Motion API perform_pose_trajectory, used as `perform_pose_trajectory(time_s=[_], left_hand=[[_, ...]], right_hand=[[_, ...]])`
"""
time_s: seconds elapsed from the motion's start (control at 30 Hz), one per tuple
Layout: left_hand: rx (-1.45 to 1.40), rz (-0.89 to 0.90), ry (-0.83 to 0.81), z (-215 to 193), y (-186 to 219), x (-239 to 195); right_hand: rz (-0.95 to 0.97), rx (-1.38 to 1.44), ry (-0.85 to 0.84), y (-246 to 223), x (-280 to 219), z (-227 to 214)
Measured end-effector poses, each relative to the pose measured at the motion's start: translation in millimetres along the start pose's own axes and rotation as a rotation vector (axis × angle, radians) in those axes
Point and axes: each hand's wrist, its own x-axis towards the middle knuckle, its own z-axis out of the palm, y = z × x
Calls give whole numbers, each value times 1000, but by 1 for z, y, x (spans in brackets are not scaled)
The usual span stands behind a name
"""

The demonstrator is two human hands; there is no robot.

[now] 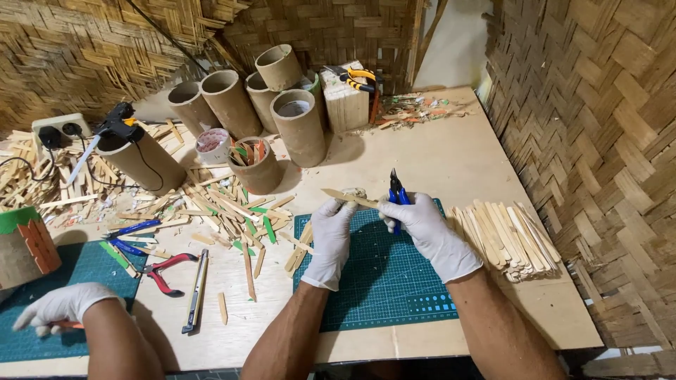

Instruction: Trimming and shaping the ends of popsicle sticks using pliers for a craft project.

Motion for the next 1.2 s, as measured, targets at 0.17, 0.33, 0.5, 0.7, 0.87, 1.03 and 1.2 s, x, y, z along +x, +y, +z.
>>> perform_pose_trajectory(time_s=[0.17, 0.33, 0.5, 0.7, 0.87, 1.03, 1.2], left_hand=[[-34, 13, 27, 4, 9, -2], [-24, -2, 12, 5, 8, -1], [4, -11, -8, 11, 27, -6], [60, -106, 55, 23, 26, -16], [37, -141, 72, 45, 47, -32], [11, -173, 120, 42, 41, -31], [29, -190, 161, 36, 35, -26]], right_hand=[[-44, 3, 12, -11, -10, 10], [-96, -46, 86, -8, -2, 6], [-141, -200, 154, -11, 1, 3], [-112, -323, 257, -6, 1, 14], [-102, -314, 271, -11, -7, 21], [-106, -252, 240, 2, -6, 25], [-107, -178, 220, 12, -7, 32]])
